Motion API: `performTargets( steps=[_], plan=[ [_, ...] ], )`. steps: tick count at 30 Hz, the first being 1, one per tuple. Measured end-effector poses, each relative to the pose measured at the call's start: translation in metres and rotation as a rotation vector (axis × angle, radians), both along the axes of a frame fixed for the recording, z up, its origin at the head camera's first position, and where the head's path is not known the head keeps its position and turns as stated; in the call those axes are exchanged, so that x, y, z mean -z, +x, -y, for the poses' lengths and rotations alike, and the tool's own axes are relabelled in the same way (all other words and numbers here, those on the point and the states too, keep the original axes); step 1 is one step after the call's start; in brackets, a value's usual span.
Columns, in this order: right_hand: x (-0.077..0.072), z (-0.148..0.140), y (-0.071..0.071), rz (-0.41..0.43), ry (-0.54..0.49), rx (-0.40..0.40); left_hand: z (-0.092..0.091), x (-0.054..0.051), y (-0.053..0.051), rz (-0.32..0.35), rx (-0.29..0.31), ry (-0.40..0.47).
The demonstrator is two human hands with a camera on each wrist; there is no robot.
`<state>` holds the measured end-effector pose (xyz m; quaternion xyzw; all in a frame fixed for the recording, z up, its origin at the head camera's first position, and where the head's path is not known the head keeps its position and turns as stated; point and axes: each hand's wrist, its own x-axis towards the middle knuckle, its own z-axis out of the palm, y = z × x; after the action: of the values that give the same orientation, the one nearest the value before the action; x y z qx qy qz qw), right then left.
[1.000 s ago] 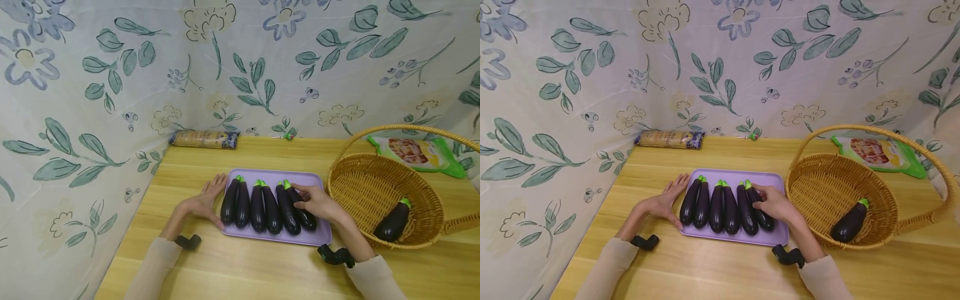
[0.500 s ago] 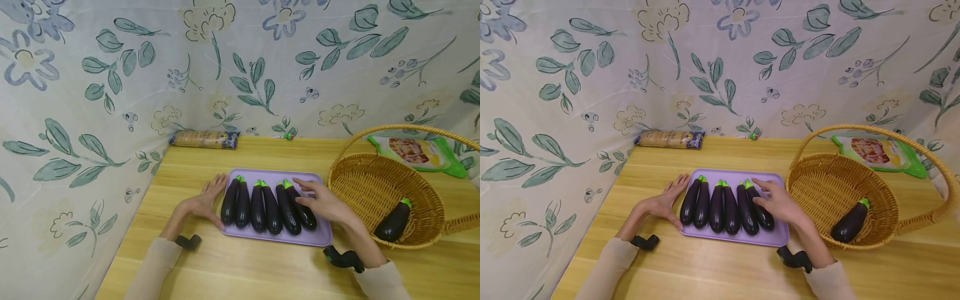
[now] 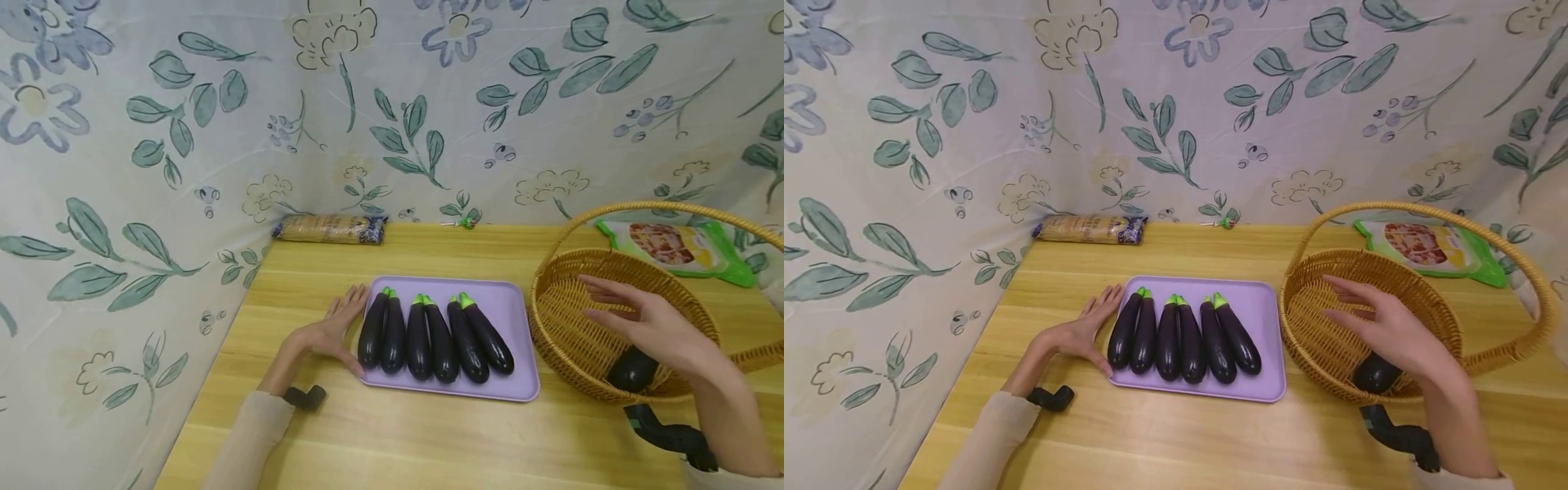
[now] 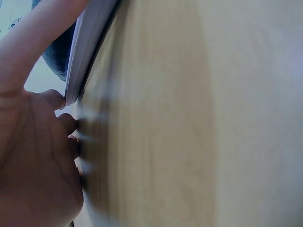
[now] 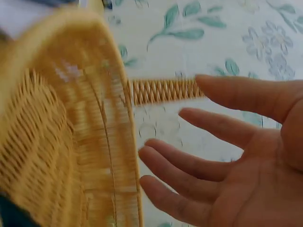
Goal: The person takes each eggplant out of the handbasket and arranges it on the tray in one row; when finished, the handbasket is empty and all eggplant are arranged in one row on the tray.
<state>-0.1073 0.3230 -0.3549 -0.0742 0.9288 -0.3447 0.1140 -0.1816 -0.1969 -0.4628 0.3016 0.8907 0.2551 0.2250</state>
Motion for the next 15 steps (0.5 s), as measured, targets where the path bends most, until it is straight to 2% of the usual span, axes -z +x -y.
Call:
performTargets(
  steps=[4,8,15],
  plan=[
    [0.001,-0.030,-0.002,0.092,0.062,0.002,0.001,0.001,0.001,0.000,-0.006,-0.001],
    [0.002,-0.056,-0.005,0.197,0.134,0.049,0.002,0.002,0.001,-0.003,-0.004,0.000],
    [0.010,-0.073,-0.007,0.275,0.214,0.102,0.002,0.002,0.002,-0.010,-0.003,0.000]
  ],
)
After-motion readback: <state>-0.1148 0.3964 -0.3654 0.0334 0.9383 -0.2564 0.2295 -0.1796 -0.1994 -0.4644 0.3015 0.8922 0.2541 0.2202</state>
